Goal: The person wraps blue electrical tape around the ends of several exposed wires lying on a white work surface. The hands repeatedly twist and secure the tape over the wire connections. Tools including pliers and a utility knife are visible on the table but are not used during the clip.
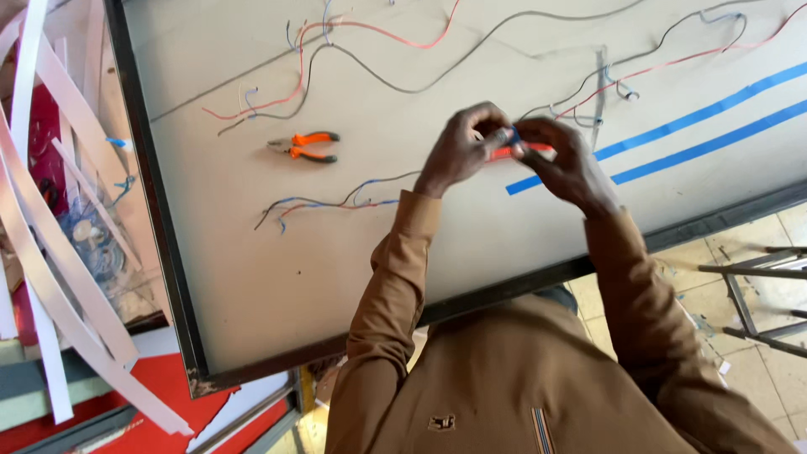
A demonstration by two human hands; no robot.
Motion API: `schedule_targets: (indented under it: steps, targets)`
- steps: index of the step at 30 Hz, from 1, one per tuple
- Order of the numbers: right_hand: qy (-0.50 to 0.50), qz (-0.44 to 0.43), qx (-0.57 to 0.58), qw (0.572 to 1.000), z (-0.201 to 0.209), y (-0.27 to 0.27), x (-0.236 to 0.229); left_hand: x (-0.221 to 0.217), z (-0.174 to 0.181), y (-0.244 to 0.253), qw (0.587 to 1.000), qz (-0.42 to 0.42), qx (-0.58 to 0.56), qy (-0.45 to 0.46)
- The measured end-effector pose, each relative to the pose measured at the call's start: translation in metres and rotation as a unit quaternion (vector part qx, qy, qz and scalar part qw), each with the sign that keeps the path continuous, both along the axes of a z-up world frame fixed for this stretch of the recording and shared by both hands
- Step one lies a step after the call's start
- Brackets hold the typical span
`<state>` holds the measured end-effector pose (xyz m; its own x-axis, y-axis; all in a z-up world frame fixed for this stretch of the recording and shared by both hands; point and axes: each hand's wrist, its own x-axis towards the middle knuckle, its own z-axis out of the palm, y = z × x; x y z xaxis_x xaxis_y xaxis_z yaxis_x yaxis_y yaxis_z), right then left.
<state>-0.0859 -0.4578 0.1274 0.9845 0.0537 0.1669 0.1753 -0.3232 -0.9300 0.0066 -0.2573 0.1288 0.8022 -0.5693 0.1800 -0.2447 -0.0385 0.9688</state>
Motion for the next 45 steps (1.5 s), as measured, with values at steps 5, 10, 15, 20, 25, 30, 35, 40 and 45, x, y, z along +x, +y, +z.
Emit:
schedule_targets:
  steps: [5, 10, 15, 20, 25, 30, 35, 40, 45]
  targets:
    - [0.017, 0.004, -0.002, 1.000, -0.021, 0.016, 0.034, -0.005, 0.003, 0.030, 0.995, 0.023, -0.054, 0.078]
    - [0.039, 0.009, -0.002, 0.999, -0.029, 0.024, 0.054, 0.006, -0.030, 0.057, 0.974, 0.039, -0.133, 0.181]
    - [-0.023, -0.002, -0.192, 0.981, -0.064, 0.030, 0.054, 0.008, -0.105, 0.048, 0.900, 0.156, 0.380, -0.147]
    - [-0.075, -0.001, -0.275, 0.959, -0.087, 0.018, 0.043, 0.013, -0.127, 0.045, 0.877, 0.144, 0.446, -0.106]
    - [0.022, -0.015, -0.301, 0.953, -0.078, 0.010, 0.029, -0.002, -0.104, 0.043, 0.871, 0.156, 0.434, -0.168]
    - [0.094, -0.026, -0.151, 0.984, -0.072, 0.032, 0.029, 0.003, -0.093, 0.045, 0.949, 0.214, 0.195, -0.124]
    - [0.122, -0.065, 0.054, 0.989, -0.056, 0.070, 0.034, 0.013, -0.097, 0.057, 0.972, 0.214, 0.083, -0.056]
    - [0.220, -0.114, 0.242, 0.938, -0.058, 0.095, 0.051, 0.015, -0.106, 0.057, 0.972, 0.228, 0.043, -0.039]
    - [0.196, -0.144, 0.281, 0.928, -0.079, 0.106, 0.061, 0.016, -0.105, 0.056, 0.974, 0.223, 0.016, -0.039]
